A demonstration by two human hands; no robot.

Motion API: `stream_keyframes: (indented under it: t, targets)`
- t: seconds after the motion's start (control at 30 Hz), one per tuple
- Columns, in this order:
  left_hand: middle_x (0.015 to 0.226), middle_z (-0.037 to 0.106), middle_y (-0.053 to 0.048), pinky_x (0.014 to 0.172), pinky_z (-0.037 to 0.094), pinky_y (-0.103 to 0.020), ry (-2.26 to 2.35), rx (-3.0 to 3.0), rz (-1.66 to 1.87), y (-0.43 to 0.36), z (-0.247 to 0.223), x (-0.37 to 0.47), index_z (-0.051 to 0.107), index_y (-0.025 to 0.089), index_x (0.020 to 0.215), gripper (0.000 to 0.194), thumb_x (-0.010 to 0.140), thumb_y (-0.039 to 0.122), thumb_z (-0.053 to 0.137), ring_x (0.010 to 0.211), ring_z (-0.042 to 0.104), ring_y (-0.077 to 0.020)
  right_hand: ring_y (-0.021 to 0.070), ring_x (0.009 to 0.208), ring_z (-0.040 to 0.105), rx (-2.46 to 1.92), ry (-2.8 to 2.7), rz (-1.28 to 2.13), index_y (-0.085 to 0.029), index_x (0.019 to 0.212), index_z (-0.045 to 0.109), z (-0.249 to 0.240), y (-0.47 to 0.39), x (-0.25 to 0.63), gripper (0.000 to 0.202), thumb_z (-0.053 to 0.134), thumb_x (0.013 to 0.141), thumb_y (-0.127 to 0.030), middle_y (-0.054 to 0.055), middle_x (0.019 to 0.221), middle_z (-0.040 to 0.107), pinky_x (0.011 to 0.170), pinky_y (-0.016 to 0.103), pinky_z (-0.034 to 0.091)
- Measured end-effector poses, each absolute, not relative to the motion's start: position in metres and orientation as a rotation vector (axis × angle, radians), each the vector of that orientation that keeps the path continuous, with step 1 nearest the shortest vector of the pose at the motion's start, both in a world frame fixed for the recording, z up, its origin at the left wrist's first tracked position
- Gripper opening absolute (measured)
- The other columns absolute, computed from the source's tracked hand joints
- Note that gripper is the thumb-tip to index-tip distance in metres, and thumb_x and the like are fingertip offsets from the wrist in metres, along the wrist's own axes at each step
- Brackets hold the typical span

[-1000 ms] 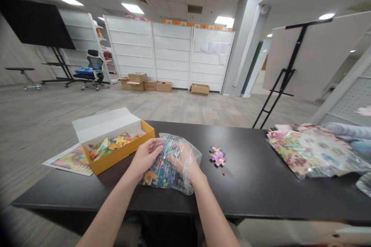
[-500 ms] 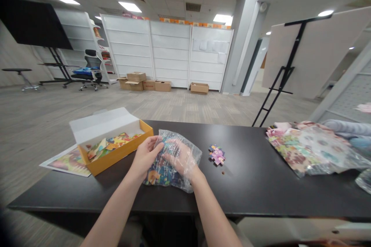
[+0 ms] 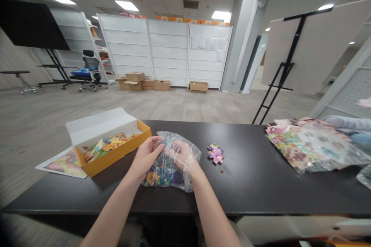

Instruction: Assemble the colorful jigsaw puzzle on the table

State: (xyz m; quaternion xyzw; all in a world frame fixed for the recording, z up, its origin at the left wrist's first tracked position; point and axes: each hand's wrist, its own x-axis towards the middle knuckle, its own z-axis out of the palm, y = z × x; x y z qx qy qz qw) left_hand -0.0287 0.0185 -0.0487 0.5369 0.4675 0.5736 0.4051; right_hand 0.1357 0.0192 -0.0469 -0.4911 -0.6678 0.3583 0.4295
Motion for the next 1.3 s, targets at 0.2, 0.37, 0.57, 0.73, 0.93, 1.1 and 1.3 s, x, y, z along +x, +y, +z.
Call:
stream_keyframes:
  t: [0.2, 0.37, 0.57, 0.73, 0.93, 1.1, 1.3]
  targets:
    - [0.105, 0.071, -0.008, 0.084, 0.051, -0.032, 1.169, 1.289, 1.388, 0.012, -0.041, -0.030, 0.061, 0.017, 0.105, 0.043, 0.074, 0.045, 0.073, 0.099, 0.066, -0.0214, 0.0198, 0.074, 0.063, -1.172, -1.624, 0.869, -0.021, 0.089, 0.062, -0.044, 0.012, 0.134, 0.019, 0.069, 0.073, -0.028, 0.002, 0.081, 0.069, 0.073, 0.034, 0.055]
    - [0.102, 0.071, -0.008, 0.064, 0.047, -0.027, 1.207, 1.193, 1.282, 0.008, -0.040, -0.034, 0.056, 0.017, 0.117, 0.060, 0.077, 0.059, 0.069, 0.078, 0.065, -0.0171, 0.0191, 0.076, 0.063, -1.103, -1.557, 0.950, -0.024, 0.101, 0.055, -0.052, 0.011, 0.137, 0.032, 0.068, 0.072, -0.028, 0.000, 0.082, 0.067, 0.073, 0.035, 0.055]
    - [0.089, 0.072, -0.005, 0.067, 0.051, -0.029, 1.156, 1.192, 1.275, 0.008, -0.044, -0.038, 0.048, 0.017, 0.128, 0.069, 0.076, 0.054, 0.072, 0.072, 0.066, -0.0172, 0.0221, 0.081, 0.065, -1.129, -1.582, 0.937, -0.022, 0.109, 0.056, -0.049, 0.010, 0.148, 0.041, 0.068, 0.071, -0.029, 0.004, 0.091, 0.068, 0.073, 0.034, 0.055]
    - [0.109, 0.072, -0.012, 0.065, 0.055, -0.029, 1.162, 1.142, 1.340, 0.012, -0.043, -0.047, 0.047, 0.019, 0.125, 0.064, 0.073, 0.041, 0.075, 0.078, 0.071, -0.0184, 0.0201, 0.079, 0.067, -1.116, -1.553, 0.954, -0.020, 0.103, 0.060, -0.028, -0.001, 0.171, 0.035, 0.069, 0.071, -0.030, 0.004, 0.091, 0.070, 0.073, 0.034, 0.056]
    - [0.105, 0.075, -0.010, 0.057, 0.054, -0.023, 1.279, 1.078, 1.408, 0.022, -0.044, -0.078, 0.049, 0.020, 0.123, 0.058, 0.071, 0.027, 0.074, 0.070, 0.072, -0.0161, 0.0168, 0.066, 0.067, -1.258, -1.394, 1.110, -0.021, 0.103, 0.057, -0.007, -0.014, 0.218, 0.041, 0.073, 0.069, -0.036, 0.002, 0.084, 0.070, 0.057, 0.027, 0.052]
    - [0.098, 0.076, -0.008, 0.060, 0.055, -0.024, 1.336, 1.110, 1.436, 0.028, -0.050, -0.095, 0.051, 0.019, 0.123, 0.059, 0.069, 0.025, 0.074, 0.072, 0.072, -0.0166, 0.0163, 0.058, 0.064, -1.405, -1.460, 0.933, -0.020, 0.097, 0.057, -0.020, -0.010, 0.243, 0.031, 0.067, 0.069, -0.029, -0.002, 0.067, 0.066, 0.051, 0.024, 0.046]
    - [0.097, 0.074, -0.007, 0.069, 0.056, -0.027, 1.375, 1.170, 1.439, 0.028, -0.050, -0.092, 0.052, 0.018, 0.123, 0.060, 0.068, 0.029, 0.075, 0.080, 0.072, -0.0183, 0.0167, 0.065, 0.066, -1.608, -1.677, 0.584, -0.021, 0.096, 0.067, -0.040, 0.001, 0.234, 0.025, 0.063, 0.072, -0.015, -0.002, 0.069, 0.067, 0.062, 0.027, 0.049]
